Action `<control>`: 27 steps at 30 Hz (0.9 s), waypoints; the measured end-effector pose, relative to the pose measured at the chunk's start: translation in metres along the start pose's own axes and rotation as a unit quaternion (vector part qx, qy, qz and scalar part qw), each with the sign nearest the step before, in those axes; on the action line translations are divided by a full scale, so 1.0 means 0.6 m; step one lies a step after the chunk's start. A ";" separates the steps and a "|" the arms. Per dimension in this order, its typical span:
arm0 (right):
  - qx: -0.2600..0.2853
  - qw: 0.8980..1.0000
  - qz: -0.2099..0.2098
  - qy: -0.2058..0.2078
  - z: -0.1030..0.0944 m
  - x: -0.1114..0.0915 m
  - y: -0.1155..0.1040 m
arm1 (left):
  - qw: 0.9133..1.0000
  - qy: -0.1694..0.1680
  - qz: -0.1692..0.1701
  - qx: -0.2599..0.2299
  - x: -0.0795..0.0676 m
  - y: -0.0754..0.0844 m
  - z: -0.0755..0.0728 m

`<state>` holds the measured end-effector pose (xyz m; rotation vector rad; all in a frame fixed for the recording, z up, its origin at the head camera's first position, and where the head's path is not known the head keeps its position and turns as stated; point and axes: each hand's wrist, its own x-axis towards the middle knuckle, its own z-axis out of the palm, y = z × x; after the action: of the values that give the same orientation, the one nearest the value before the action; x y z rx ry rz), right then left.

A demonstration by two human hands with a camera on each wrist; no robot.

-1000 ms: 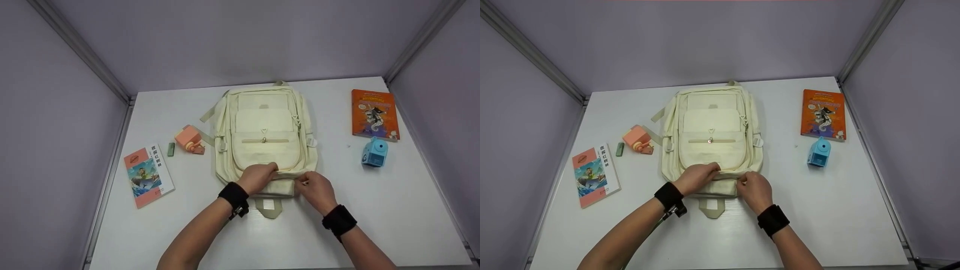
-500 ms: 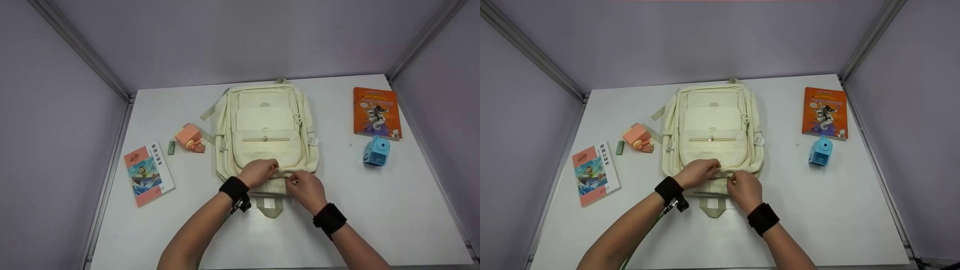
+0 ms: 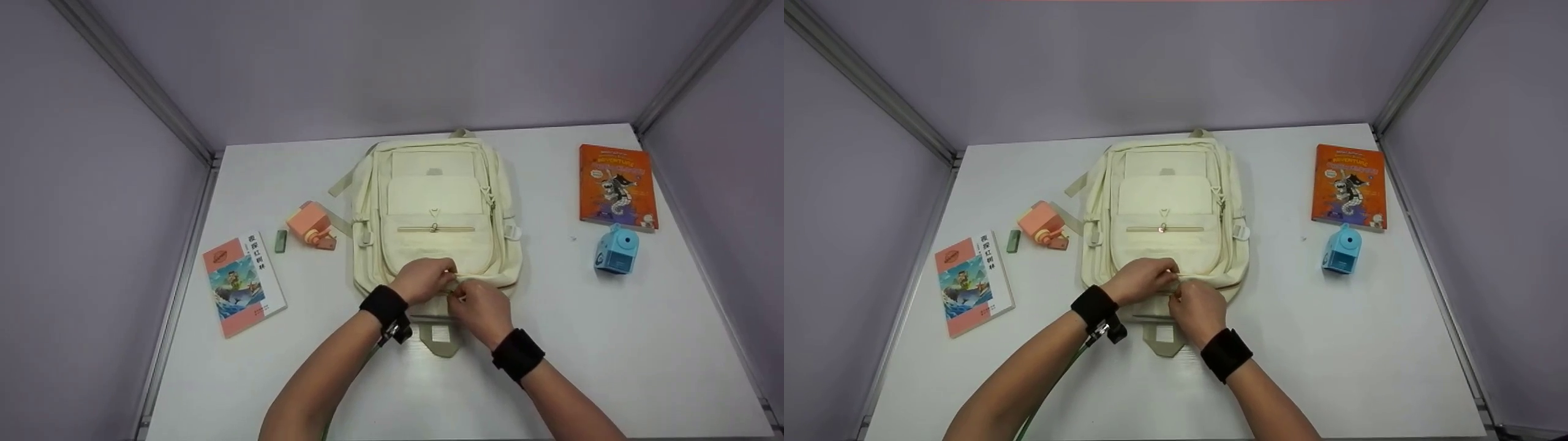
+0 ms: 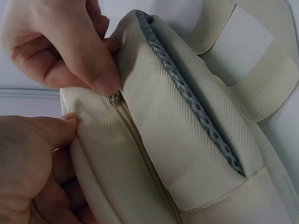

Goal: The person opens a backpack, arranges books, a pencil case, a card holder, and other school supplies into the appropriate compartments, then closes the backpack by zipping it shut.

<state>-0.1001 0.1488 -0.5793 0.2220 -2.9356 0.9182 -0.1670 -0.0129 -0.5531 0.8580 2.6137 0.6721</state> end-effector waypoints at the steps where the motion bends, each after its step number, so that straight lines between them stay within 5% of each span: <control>1: -0.002 1.000 -0.002 0.001 0.002 0.001 -0.001 | 1.000 0.000 0.001 -0.001 0.000 0.001 -0.001; 17: -0.035 0.999 -0.033 -0.003 0.028 0.010 -0.015 | 1.000 -0.006 -0.006 -0.017 0.001 -0.001 -0.002; 23: -0.016 0.999 -0.039 0.006 0.031 0.006 -0.006 | 0.999 -0.017 0.003 -0.051 -0.036 -0.014 -0.002; 27: -0.005 0.999 -0.043 0.018 0.027 0.001 -0.003 | 1.000 0.009 0.011 -0.022 -0.071 -0.033 0.001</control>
<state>-0.1006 0.1383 -0.5914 0.3238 -2.8729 0.8856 -0.1429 -0.0531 -0.5580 0.8730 2.5986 0.7445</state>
